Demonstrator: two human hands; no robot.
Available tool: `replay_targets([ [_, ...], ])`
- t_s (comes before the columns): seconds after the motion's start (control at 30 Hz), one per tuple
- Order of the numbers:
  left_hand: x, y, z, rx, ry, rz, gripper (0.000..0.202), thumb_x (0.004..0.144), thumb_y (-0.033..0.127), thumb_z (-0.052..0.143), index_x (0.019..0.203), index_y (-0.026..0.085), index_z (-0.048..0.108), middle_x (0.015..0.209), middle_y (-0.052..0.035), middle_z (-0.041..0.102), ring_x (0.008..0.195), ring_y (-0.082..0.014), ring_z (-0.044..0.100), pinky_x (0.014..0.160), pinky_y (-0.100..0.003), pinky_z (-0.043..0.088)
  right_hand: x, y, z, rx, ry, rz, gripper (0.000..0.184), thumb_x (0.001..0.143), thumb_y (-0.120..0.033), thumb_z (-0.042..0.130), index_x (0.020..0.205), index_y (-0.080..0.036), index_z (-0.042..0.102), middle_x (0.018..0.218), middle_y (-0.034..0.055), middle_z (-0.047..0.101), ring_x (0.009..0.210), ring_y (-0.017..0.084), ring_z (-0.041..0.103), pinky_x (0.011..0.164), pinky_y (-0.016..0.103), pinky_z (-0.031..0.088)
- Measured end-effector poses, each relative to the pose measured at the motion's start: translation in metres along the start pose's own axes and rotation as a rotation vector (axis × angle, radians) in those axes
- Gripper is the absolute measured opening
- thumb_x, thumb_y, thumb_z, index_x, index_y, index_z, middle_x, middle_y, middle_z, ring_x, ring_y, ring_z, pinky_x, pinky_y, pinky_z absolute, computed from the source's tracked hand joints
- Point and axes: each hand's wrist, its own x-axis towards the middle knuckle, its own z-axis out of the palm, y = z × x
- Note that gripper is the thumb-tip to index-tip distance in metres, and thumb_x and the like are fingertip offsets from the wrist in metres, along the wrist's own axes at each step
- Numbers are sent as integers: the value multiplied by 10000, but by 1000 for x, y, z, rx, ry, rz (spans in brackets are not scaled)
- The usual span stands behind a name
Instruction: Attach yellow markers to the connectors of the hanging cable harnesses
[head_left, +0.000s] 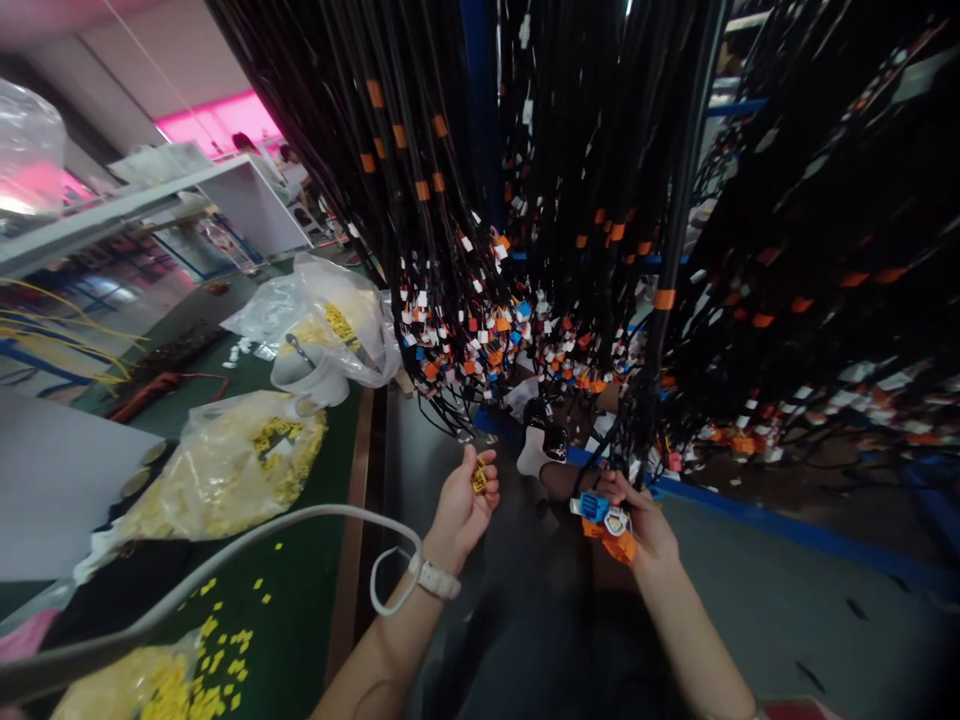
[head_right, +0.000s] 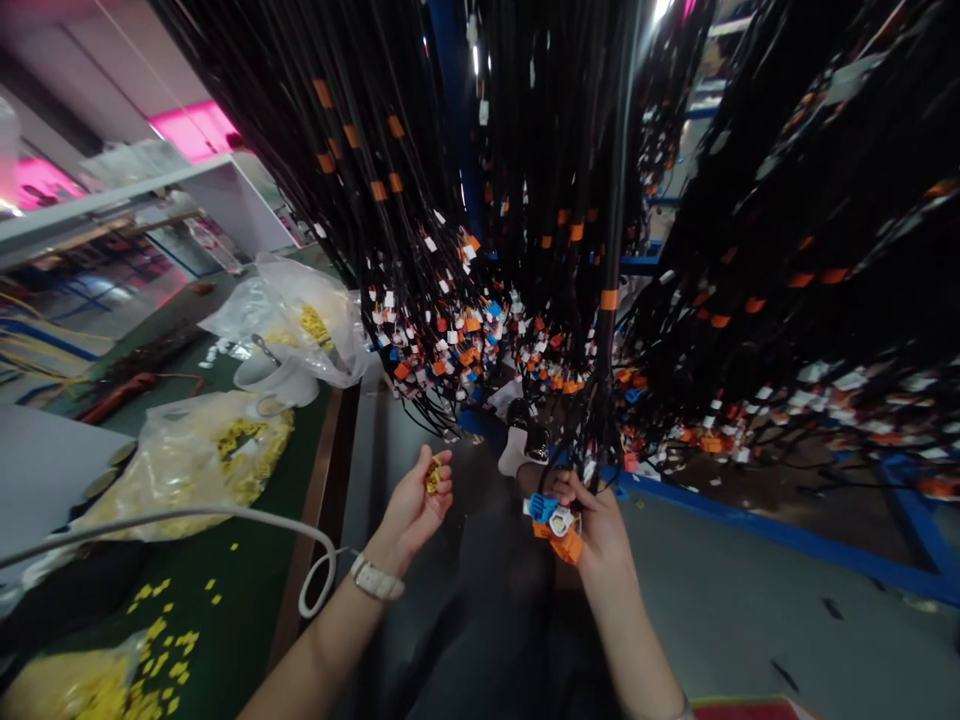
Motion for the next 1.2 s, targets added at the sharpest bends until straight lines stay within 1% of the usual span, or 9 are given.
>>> replay_targets([
  [0.13, 1, 0, -4, 13, -71, -42, 364, 885, 446, 466, 829, 104, 578, 467, 89, 296, 327, -7, 233, 327, -130, 181, 0, 13, 12, 41, 16, 64, 157, 762, -69, 629, 778, -161, 503, 574, -63, 477, 512, 55, 520, 534, 149, 493],
  [0.23, -1, -1, -4, 113, -116, -30, 256, 822, 324, 592, 928, 92, 609, 549, 65, 385, 397, -7, 329, 373, -122, 240, 1, 20, 17, 72, 15, 96, 154, 766, -77, 633, 778, -158, 502, 582, -60, 478, 512, 53, 519, 537, 148, 491],
  [0.33, -4, -1, -2, 188, -181, 23, 312, 741, 204, 656, 1025, 80, 620, 677, 22, 479, 500, -19, 439, 419, -119, 309, 2, 22, 18, 115, 22, 115, 158, 766, -77, 636, 789, -159, 503, 587, -63, 472, 516, 49, 516, 549, 144, 493],
  [0.47, -5, -3, -1, 235, -238, -6, 360, 691, 163, 705, 1038, 111, 624, 727, 1, 540, 546, -36, 502, 441, -119, 361, -1, 21, 21, 38, 32, 56, 169, 753, -64, 641, 765, -166, 507, 576, -62, 469, 503, 62, 507, 524, 164, 497],
  [0.6, -7, -10, -1, 282, -264, -41, 281, 645, 145, 762, 894, 87, 648, 745, -27, 596, 588, -49, 558, 544, -135, 454, -4, 20, 26, -38, 55, 12, 185, 726, -56, 667, 763, -160, 518, 566, -61, 475, 490, 67, 508, 508, 168, 495],
  [0.73, -12, -17, 0, 313, -316, -66, 335, 654, 150, 766, 963, 87, 652, 797, -58, 637, 662, -79, 608, 675, -185, 504, -3, 21, 23, -34, 38, 58, 204, 727, -87, 678, 766, -185, 502, 554, -76, 480, 499, 73, 515, 536, 180, 513],
  [0.9, -16, -22, 4, 376, -280, -40, 295, 624, 174, 792, 860, 74, 647, 799, -75, 648, 676, -105, 628, 684, -214, 514, 0, 25, 21, 52, 44, 88, 218, 712, -86, 689, 768, -185, 503, 564, -73, 499, 508, 68, 523, 542, 160, 510],
  [1.1, -18, -24, 5, 441, -282, -40, 347, 640, 230, 784, 922, 89, 639, 775, -55, 636, 619, -99, 611, 620, -220, 510, 0, 30, 24, 30, 22, 64, 216, 715, -90, 677, 750, -207, 499, 561, -88, 500, 505, 59, 520, 553, 161, 514],
  [1.2, -18, -26, 5, 472, -266, -34, 340, 622, 247, 794, 875, 79, 640, 735, -60, 637, 606, -105, 607, 602, -220, 498, 0, 32, 26, 44, 24, 57, 215, 714, -71, 662, 737, -204, 494, 560, -83, 505, 500, 61, 519, 539, 164, 510],
])
